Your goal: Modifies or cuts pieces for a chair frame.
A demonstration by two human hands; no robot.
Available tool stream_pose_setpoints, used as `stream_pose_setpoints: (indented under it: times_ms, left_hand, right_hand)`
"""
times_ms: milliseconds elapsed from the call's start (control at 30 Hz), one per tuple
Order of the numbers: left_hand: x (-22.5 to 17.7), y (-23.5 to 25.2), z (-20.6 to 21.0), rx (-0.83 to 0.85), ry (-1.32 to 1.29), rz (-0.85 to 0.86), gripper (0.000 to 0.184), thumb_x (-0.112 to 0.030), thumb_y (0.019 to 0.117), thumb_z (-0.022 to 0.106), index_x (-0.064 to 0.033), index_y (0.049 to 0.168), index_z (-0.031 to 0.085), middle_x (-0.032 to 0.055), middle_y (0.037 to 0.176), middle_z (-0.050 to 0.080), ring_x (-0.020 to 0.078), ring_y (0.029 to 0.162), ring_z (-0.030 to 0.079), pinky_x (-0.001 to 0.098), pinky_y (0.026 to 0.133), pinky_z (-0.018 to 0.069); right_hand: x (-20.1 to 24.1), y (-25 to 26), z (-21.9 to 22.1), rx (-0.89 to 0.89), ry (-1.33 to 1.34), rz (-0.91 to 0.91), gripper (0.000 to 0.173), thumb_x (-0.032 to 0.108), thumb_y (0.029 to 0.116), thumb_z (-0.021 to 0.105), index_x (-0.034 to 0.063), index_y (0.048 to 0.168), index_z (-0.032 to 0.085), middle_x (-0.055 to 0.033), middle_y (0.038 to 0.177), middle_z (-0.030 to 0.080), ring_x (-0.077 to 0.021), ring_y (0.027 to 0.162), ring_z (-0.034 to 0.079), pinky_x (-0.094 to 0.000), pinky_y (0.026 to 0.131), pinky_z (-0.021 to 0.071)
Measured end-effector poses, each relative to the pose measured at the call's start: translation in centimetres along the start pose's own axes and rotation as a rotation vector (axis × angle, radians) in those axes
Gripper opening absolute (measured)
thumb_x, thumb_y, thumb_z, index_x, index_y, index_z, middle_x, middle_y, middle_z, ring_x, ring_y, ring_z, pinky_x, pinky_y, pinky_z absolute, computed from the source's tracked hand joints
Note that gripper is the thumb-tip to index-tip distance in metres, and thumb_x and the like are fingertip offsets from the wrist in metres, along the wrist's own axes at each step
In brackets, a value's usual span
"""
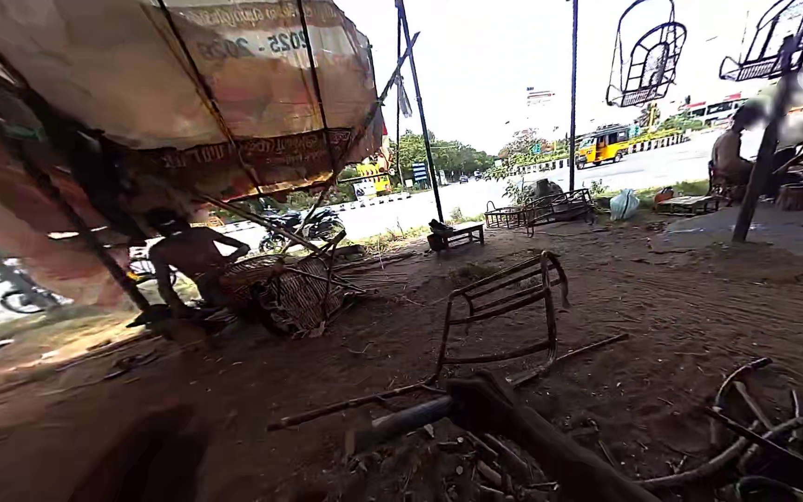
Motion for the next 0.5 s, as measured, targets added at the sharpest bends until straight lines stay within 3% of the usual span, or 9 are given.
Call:
stream_pose_setpoints:
  times_ms: [67,100,167,200,267,333,400,467,500]
  left_hand:
    - [-2.2,-1.5,6.9,0.415,0.052,0.176,0.082,-0.07,0.0914,0.059,-0.0105,0.147,0.052,0.0173,0.147,0.057,0.0392,0.134,0.054,0.0589,0.108,0.042]
    - [-2.6,-3.1,10.7,0.599,0.08,0.219,0.085,-0.075,0.0889,0.058,-0.0131,0.147,0.053,0.0142,0.148,0.057,0.0383,0.132,0.055,0.0596,0.105,0.0456]
    - [-2.4,-7.9,16.9,0.879,0.103,0.215,0.092,-0.078,0.0852,0.059,-0.0093,0.147,0.054,0.0161,0.143,0.06,0.0392,0.131,0.057,0.0596,0.1,0.0504]
    - [-2.8,-10.3,18.7,0.986,0.105,0.176,0.09,-0.072,0.0862,0.064,-0.0045,0.144,0.055,0.0198,0.14,0.06,0.0412,0.129,0.058,0.0599,0.098,0.052]
    - [-3.0,-13.0,20.7,1.073,0.203,0.12,0.071,-0.057,0.0899,0.07,0.0008,0.129,0.063,0.0233,0.12,0.069,0.0429,0.11,0.068,0.0585,0.088,0.0569]
    - [-2.0,-15.5,23.0,1.329,0.32,0.008,0.059,-0.048,0.1005,0.061,0.0036,0.13,0.059,0.0268,0.116,0.068,0.0458,0.105,0.068,0.0609,0.092,0.0532]
    - [-0.6,-19.0,24.4,1.515,0.331,-0.074,0.058,-0.05,0.1057,0.049,0.0012,0.134,0.055,0.0273,0.113,0.068,0.0478,0.102,0.069,0.0627,0.087,0.0548]
    - [0.2,-23.7,25.2,1.468,0.276,-0.131,0.061,-0.052,0.1055,0.048,-0.0001,0.137,0.055,0.0274,0.109,0.07,0.0479,0.094,0.071,0.0626,0.081,0.057]
    - [0.1,-26.0,25.5,1.365,0.255,-0.142,0.059,-0.052,0.1041,0.051,-0.0001,0.131,0.06,0.0259,0.104,0.071,0.0458,0.088,0.073,0.06,0.074,0.0591]
  right_hand:
    - [-2.8,-3.1,8.2,0.296,-0.022,-0.011,0.025,0.033,0.0956,0.064,0.0104,0.102,0.07,-0.0152,0.079,0.07,-0.0376,0.076,0.07,-0.0625,0.068,0.0538]
    - [-3.5,-4.5,10.6,0.317,-0.019,-0.017,0.023,0.032,0.0958,0.061,0.0111,0.103,0.07,-0.015,0.078,0.07,-0.0376,0.073,0.07,-0.0617,0.065,0.0543]
    - [-3.7,-6.5,13.9,0.364,0.024,-0.002,0.023,0.031,0.0975,0.06,0.0103,0.105,0.067,-0.0152,0.079,0.069,-0.0375,0.074,0.07,-0.0605,0.066,0.0549]
    - [-3.3,-8.1,15.3,0.411,0.059,0.027,0.024,0.029,0.099,0.058,0.0085,0.108,0.065,-0.0164,0.083,0.069,-0.0383,0.079,0.07,-0.0608,0.07,0.0552]
    - [-1.9,-10.6,17.7,0.41,0.118,0.022,0.025,0.026,0.1017,0.055,0.005,0.109,0.065,-0.0175,0.086,0.07,-0.0381,0.081,0.071,-0.0591,0.073,0.0554]
    - [-1.3,-12.0,20.2,0.441,0.125,0.004,0.026,0.025,0.1058,0.048,0.0054,0.113,0.062,-0.0178,0.091,0.069,-0.0378,0.081,0.071,-0.0583,0.073,0.0567]
    - [-0.7,-13.5,23.0,0.462,0.087,-0.053,0.024,0.024,0.1071,0.044,0.008,0.115,0.061,-0.0164,0.095,0.07,-0.0359,0.086,0.071,-0.0558,0.077,0.0576]
    - [-0.3,-15.2,24.0,0.482,0.034,-0.087,0.028,0.029,0.1071,0.049,0.0086,0.121,0.062,-0.0172,0.111,0.069,-0.0358,0.109,0.067,-0.0559,0.098,0.0526]
    - [-0.6,-16.4,23.4,0.468,0.005,-0.059,0.033,0.036,0.1045,0.054,0.0095,0.122,0.063,-0.0162,0.119,0.067,-0.0345,0.117,0.064,-0.0548,0.101,0.0505]
Point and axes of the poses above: each hand's wrist, its own y-axis towards the middle knuckle, its own z-axis out of the palm, x = y × z, the point moved 7 cm from there along y, towards the middle knuckle
